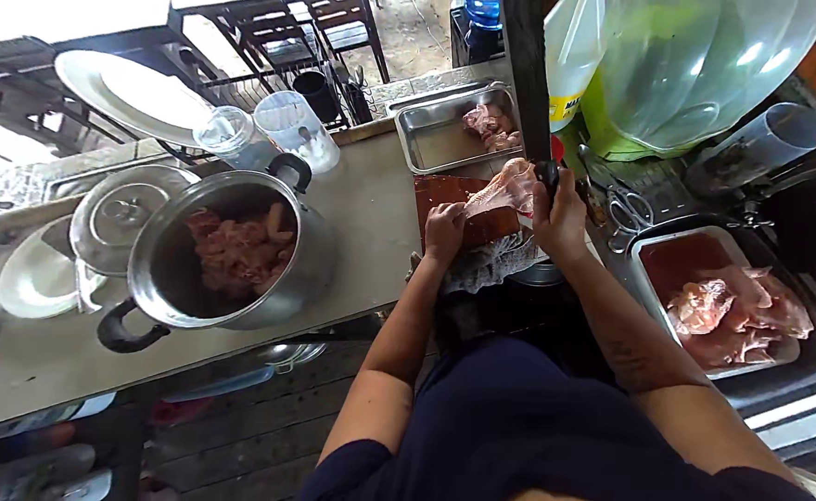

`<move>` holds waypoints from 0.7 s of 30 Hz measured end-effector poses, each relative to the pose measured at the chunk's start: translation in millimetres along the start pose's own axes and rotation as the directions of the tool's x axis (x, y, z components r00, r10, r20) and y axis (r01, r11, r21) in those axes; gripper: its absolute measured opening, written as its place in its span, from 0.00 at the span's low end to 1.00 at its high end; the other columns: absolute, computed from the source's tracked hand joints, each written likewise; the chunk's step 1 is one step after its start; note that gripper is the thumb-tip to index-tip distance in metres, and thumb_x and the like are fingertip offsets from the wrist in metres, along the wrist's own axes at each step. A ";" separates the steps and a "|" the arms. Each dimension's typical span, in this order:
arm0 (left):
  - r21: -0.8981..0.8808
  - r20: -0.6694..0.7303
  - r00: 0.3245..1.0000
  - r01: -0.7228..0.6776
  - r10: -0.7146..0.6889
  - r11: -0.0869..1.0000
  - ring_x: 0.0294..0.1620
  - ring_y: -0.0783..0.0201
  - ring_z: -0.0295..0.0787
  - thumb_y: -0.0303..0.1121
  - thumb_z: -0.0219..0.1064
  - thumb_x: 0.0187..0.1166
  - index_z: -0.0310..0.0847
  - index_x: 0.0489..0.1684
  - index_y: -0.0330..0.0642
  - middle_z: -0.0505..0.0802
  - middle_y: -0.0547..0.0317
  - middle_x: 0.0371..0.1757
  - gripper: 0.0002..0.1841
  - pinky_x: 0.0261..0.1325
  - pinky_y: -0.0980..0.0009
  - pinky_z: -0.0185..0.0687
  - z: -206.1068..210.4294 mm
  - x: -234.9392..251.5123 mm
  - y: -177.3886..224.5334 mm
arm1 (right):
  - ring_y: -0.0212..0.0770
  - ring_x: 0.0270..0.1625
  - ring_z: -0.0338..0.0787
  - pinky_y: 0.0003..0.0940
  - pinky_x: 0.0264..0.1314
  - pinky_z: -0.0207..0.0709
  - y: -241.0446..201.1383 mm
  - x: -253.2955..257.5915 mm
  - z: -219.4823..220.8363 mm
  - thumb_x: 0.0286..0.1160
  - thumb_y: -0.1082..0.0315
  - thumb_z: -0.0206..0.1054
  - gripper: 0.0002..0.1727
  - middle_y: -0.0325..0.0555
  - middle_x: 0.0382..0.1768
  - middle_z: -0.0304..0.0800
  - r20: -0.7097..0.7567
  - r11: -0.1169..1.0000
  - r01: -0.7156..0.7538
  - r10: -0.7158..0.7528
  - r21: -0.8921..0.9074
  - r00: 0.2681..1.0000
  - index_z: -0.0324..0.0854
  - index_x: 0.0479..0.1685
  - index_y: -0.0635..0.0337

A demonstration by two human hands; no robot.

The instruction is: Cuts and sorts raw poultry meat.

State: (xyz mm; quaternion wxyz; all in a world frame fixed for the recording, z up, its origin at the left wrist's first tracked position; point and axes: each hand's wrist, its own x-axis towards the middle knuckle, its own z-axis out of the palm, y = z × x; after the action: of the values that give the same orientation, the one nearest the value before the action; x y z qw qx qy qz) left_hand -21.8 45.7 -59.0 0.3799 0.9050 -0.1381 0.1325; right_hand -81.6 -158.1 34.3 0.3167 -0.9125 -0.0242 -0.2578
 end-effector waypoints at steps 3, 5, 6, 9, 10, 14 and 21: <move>-0.025 -0.034 0.999 -0.023 0.022 0.999 0.60 0.43 0.91 0.26 0.67 0.80 0.91 0.47 0.30 0.95 0.40 0.51 0.09 0.71 0.48 0.80 -2.4 0.0 0.0 | 0.70 0.46 0.93 0.66 0.46 0.84 11.3 -15.0 17.4 0.94 0.57 0.51 0.25 0.70 0.43 0.89 0.328 0.968 -0.210 0.245 -0.138 0.913 0.68 0.71 0.73; -0.025 -0.042 0.998 -0.041 0.040 0.999 0.58 0.41 0.91 0.22 0.66 0.78 0.90 0.43 0.28 0.95 0.39 0.49 0.07 0.70 0.47 0.80 -2.8 1.0 -1.2 | 0.71 0.52 0.92 0.69 0.51 0.82 19.6 -14.5 24.0 0.95 0.53 0.50 0.27 0.70 0.45 0.89 0.499 0.925 -0.273 0.373 -0.265 0.782 0.68 0.75 0.71; -0.031 -0.051 0.998 -0.049 0.047 0.998 0.58 0.42 0.92 0.20 0.66 0.77 0.90 0.42 0.28 0.95 0.39 0.49 0.07 0.70 0.47 0.80 -2.0 0.7 -3.1 | 0.71 0.52 0.92 0.69 0.52 0.82 21.6 -12.9 24.4 0.95 0.53 0.50 0.27 0.69 0.45 0.90 0.524 0.918 -0.272 0.390 -0.290 0.757 0.68 0.74 0.70; -0.074 -0.060 0.997 -0.050 0.046 0.996 0.60 0.42 0.91 0.22 0.68 0.77 0.90 0.41 0.28 0.94 0.38 0.51 0.06 0.70 0.48 0.80 -1.2 -0.7 -7.7 | 0.71 0.56 0.91 0.69 0.56 0.80 18.0 -1.6 16.9 0.95 0.54 0.50 0.27 0.71 0.49 0.89 0.537 0.927 -0.268 0.371 -0.262 0.758 0.70 0.73 0.71; -0.089 -0.058 0.998 -0.038 0.033 0.995 0.61 0.42 0.90 0.23 0.68 0.78 0.90 0.42 0.28 0.94 0.38 0.52 0.06 0.70 0.49 0.80 -0.9 -0.2 -9.0 | 0.71 0.57 0.90 0.70 0.58 0.79 14.5 4.8 11.8 0.94 0.54 0.50 0.27 0.72 0.51 0.89 0.522 0.934 -0.268 0.354 -0.235 0.776 0.71 0.73 0.71; -0.136 -0.059 0.998 -0.014 0.006 0.991 0.60 0.44 0.89 0.24 0.70 0.77 0.90 0.40 0.29 0.93 0.38 0.51 0.06 0.69 0.51 0.81 -1.3 0.6 -10.3 | 0.64 0.47 0.92 0.63 0.53 0.83 -31.1 39.7 -43.2 0.93 0.55 0.52 0.26 0.67 0.47 0.89 0.243 0.989 -0.135 0.148 -0.068 0.959 0.72 0.72 0.72; -0.144 -0.074 0.997 -0.033 0.023 0.989 0.57 0.45 0.89 0.27 0.69 0.78 0.89 0.36 0.30 0.93 0.40 0.48 0.07 0.67 0.51 0.82 2.1 0.6 -13.1 | 0.27 0.27 0.84 0.32 0.37 0.87 -63.4 51.6 -70.9 0.95 0.68 0.39 0.14 0.35 0.27 0.77 -0.613 0.864 0.419 -0.176 0.279 0.770 0.64 0.56 0.73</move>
State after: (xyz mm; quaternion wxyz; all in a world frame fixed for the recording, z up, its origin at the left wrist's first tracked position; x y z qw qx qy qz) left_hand -16.4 52.9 -68.8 0.4477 0.8675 -0.1463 0.1603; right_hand -82.4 -155.4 142.4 0.4428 -0.6925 -0.1285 -0.5548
